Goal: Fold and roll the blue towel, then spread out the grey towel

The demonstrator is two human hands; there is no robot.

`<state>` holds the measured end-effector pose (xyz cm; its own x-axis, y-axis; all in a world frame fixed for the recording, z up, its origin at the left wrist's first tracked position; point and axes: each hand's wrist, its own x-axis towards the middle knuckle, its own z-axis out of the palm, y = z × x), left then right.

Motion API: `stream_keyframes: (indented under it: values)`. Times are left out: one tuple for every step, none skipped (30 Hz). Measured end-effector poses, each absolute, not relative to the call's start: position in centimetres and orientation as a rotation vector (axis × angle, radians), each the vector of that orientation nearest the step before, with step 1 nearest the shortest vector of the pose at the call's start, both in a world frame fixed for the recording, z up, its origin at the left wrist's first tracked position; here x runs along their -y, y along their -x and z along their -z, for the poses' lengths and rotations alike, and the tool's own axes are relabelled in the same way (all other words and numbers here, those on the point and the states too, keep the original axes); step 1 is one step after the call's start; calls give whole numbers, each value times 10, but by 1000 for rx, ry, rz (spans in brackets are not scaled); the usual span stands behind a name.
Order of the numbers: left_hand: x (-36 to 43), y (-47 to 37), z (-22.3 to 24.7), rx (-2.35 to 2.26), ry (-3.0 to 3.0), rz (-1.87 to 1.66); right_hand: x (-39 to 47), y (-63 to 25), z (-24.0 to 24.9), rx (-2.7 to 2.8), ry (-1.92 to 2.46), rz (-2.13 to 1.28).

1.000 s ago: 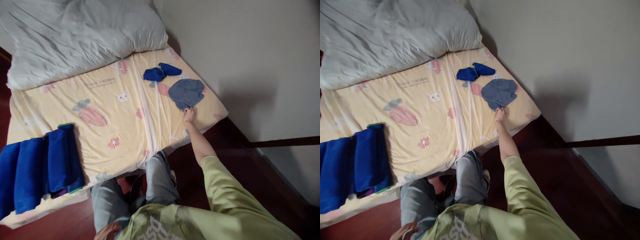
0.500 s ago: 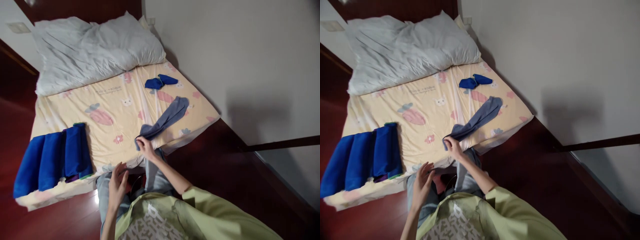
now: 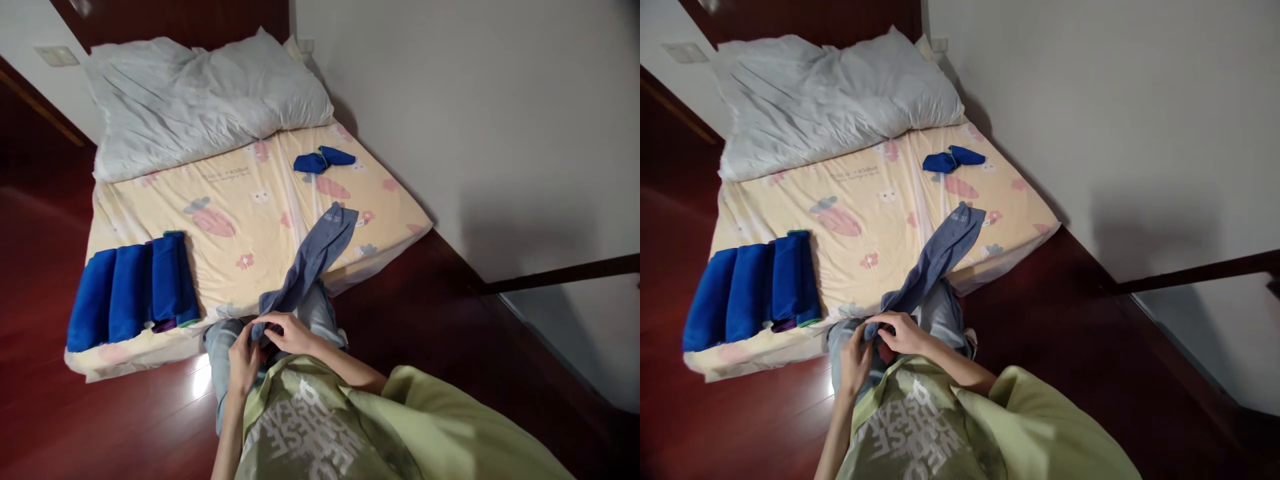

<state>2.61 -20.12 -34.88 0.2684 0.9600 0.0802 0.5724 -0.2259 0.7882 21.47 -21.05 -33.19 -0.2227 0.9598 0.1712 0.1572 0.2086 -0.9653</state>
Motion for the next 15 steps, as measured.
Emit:
stream_keyframes:
  values:
    - [206,-24,347,-1382,-1897,-778,211,-220,329,1670,1128,-1046]
    - [211,-22,344,-1387,-1893,-792,211,-224,325,1757,1182,-969]
    - [216,-19,341,-1393,-1890,-810,210,-227,321,1839,1238,-894]
    - [222,-16,337,-1397,-1889,-834,209,-230,316,1911,1282,-828]
    - [227,-12,332,-1392,-1892,-860,209,-232,310,1974,1294,-778]
    - [233,-8,327,-1380,-1896,-878,209,-232,304,2026,1264,-750]
    - [238,-3,321,-1368,-1904,-891,210,-232,297,2069,1187,-755]
    - [242,2,314,-1355,-1916,-899,213,-230,290,2103,1075,-796]
    - [245,8,307,-1336,-1933,-904,216,-228,283,2126,953,-870]
    - [247,14,299,-1317,-1955,-914,220,-226,275,2140,849,-963]
    - [249,20,290,-1296,-1979,-930,224,-225,268,2149,785,-1058]
    - [249,26,282,-1271,-2006,-953,227,-224,262,2149,768,-1141]
    - [250,32,274,-1239,-2035,-983,230,-224,257,2144,785,-1200]
    - [251,39,266,-1206,-2064,-1017,231,-225,252,2139,815,-1235]
    - [252,46,258,-1171,-2090,-1047,231,-226,250,2142,834,-1254]
